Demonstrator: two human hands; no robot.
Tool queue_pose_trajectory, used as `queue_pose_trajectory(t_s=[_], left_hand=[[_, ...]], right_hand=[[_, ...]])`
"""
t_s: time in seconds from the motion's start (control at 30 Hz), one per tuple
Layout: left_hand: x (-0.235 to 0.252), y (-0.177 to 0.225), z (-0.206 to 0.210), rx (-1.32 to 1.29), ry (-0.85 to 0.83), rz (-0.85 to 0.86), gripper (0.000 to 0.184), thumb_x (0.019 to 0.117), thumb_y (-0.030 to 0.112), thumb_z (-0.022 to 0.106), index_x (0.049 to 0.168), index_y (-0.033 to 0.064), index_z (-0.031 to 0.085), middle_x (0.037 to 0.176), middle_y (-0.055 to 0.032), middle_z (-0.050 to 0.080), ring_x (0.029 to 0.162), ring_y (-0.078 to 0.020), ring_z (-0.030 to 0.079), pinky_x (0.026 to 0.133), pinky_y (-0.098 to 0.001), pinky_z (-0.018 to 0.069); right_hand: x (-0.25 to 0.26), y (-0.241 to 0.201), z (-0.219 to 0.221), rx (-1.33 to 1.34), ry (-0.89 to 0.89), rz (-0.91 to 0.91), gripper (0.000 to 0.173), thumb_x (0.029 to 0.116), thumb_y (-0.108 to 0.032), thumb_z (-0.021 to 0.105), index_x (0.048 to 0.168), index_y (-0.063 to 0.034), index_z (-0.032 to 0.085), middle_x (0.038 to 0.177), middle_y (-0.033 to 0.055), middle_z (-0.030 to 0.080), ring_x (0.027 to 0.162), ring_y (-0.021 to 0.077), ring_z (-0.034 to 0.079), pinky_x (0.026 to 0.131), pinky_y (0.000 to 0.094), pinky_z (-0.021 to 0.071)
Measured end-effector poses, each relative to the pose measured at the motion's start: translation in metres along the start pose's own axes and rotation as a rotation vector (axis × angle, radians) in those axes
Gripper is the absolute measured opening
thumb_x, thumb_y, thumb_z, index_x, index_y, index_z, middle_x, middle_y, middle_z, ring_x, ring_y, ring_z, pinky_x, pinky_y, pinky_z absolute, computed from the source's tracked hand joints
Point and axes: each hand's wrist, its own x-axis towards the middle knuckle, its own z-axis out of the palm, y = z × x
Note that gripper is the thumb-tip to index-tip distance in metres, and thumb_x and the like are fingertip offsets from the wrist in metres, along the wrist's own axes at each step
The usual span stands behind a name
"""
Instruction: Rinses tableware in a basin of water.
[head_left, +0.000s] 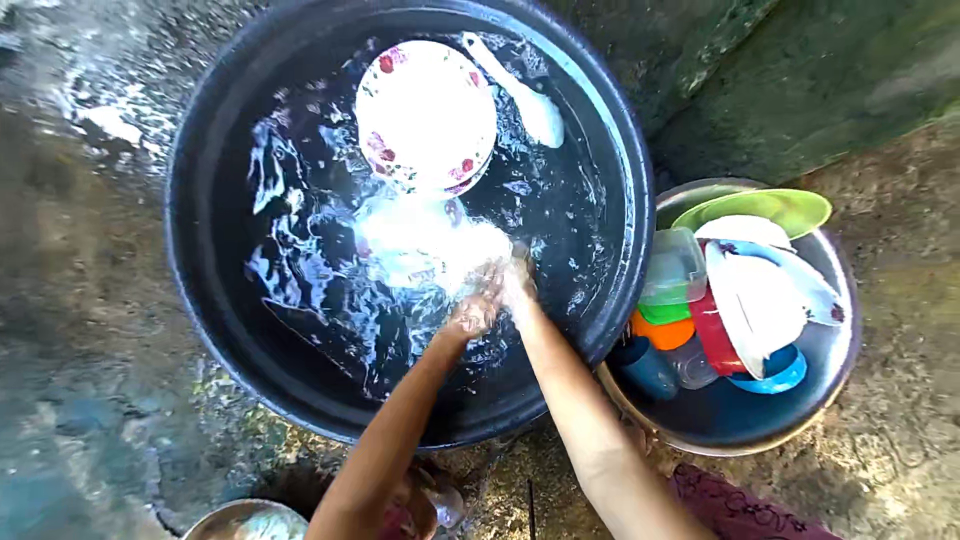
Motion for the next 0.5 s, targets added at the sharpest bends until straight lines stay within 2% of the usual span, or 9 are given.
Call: queue_pose_trajectory(t_s=[0.07, 0.13, 0.17, 0.23, 0.3, 0.33, 0.37, 0.4, 0.5], left_hand=[[-0.014, -0.058, 0.013, 0.069, 0.288, 0.269, 0.045, 0.1012, 0.014, 0.055, 0.14, -0.0085, 0.057, 0.149, -0.0308, 0.051, 0.141, -0.0486, 0.045, 0.12, -0.0572, 0.0313], [-0.019, -0.064, -0.02, -0.023, 0.252, 0.141, 0.041, 0.1039, 0.01, 0.056, 0.142, -0.0061, 0.056, 0.153, -0.0262, 0.049, 0.146, -0.0441, 0.04, 0.124, -0.0552, 0.0254], [-0.013, -0.071, -0.023, -0.023, 0.324, 0.104, 0.043, 0.1061, 0.017, 0.048, 0.144, -0.0013, 0.057, 0.154, -0.0225, 0.05, 0.147, -0.043, 0.04, 0.123, -0.0586, 0.0255], [0.007, -0.052, -0.033, -0.069, 0.411, -0.061, 0.046, 0.108, 0.025, 0.042, 0.142, -0.0017, 0.058, 0.151, -0.0269, 0.05, 0.147, -0.0483, 0.037, 0.123, -0.0641, 0.0191], [0.016, -0.007, -0.045, -0.051, 0.176, -0.238, 0.047, 0.1087, 0.026, 0.049, 0.148, 0.0001, 0.052, 0.157, -0.024, 0.045, 0.151, -0.0422, 0.033, 0.125, -0.0584, 0.0179], [0.015, 0.001, -0.04, 0.012, 0.035, -0.215, 0.051, 0.1086, 0.028, 0.051, 0.152, 0.0019, 0.047, 0.161, -0.0225, 0.04, 0.153, -0.0397, 0.029, 0.126, -0.0561, 0.0171], [0.011, -0.009, -0.017, 0.088, 0.08, -0.056, 0.052, 0.1065, 0.029, 0.054, 0.15, 0.0007, 0.05, 0.158, -0.025, 0.043, 0.151, -0.0415, 0.033, 0.126, -0.0569, 0.0179], [0.011, -0.032, 0.019, 0.122, 0.329, 0.203, 0.046, 0.099, 0.027, 0.063, 0.134, -0.0028, 0.064, 0.141, -0.0303, 0.058, 0.138, -0.0476, 0.049, 0.12, -0.0621, 0.0287], [-0.015, -0.027, -0.011, 0.197, 0.109, 0.258, 0.043, 0.1062, 0.009, 0.049, 0.148, -0.0008, 0.052, 0.157, -0.0229, 0.046, 0.149, -0.0397, 0.04, 0.123, -0.055, 0.0291]], right_hand=[[0.008, -0.004, 0.002, 0.007, 0.157, 0.074, 0.047, 0.114, -0.026, 0.03, 0.141, 0.0066, 0.051, 0.139, 0.0284, 0.056, 0.129, 0.0366, 0.054, 0.108, 0.0516, 0.0422], [0.01, 0.001, 0.008, -0.031, 0.157, 0.067, 0.04, 0.1123, -0.019, 0.035, 0.132, 0.009, 0.057, 0.129, 0.0298, 0.06, 0.119, 0.038, 0.058, 0.101, 0.0526, 0.0459], [0.007, 0.01, 0.011, -0.068, 0.08, 0.022, 0.039, 0.1116, -0.014, 0.036, 0.141, 0.0088, 0.049, 0.138, 0.031, 0.055, 0.128, 0.0389, 0.054, 0.108, 0.0521, 0.0435], [0.001, 0.016, 0.018, -0.154, -0.056, -0.047, 0.047, 0.1108, -0.01, 0.036, 0.153, 0.009, 0.033, 0.153, 0.0322, 0.041, 0.142, 0.0401, 0.042, 0.117, 0.0505, 0.0352], [-0.008, 0.01, 0.009, -0.32, -0.084, -0.039, 0.049, 0.1107, -0.009, 0.037, 0.155, 0.0105, 0.03, 0.159, 0.0309, 0.035, 0.15, 0.0398, 0.034, 0.124, 0.0478, 0.0256], [-0.007, 0.005, 0.002, -0.345, -0.007, -0.043, 0.046, 0.109, -0.008, 0.042, 0.15, 0.0113, 0.038, 0.154, 0.0316, 0.042, 0.146, 0.0407, 0.039, 0.121, 0.0484, 0.0296], [0.002, 0.004, -0.003, -0.309, 0.074, -0.075, 0.042, 0.1077, -0.007, 0.044, 0.145, 0.0119, 0.044, 0.146, 0.0331, 0.05, 0.138, 0.0418, 0.048, 0.116, 0.0503, 0.0361], [0.014, 0.007, -0.008, -0.299, 0.108, -0.096, 0.04, 0.1076, -0.009, 0.044, 0.143, 0.0106, 0.048, 0.14, 0.0323, 0.054, 0.133, 0.0415, 0.053, 0.112, 0.0519, 0.041], [0.022, 0.006, -0.02, -0.18, -0.04, 0.069, 0.042, 0.1117, -0.022, 0.037, 0.137, 0.0076, 0.053, 0.133, 0.0307, 0.057, 0.121, 0.0392, 0.057, 0.101, 0.0556, 0.0459]])
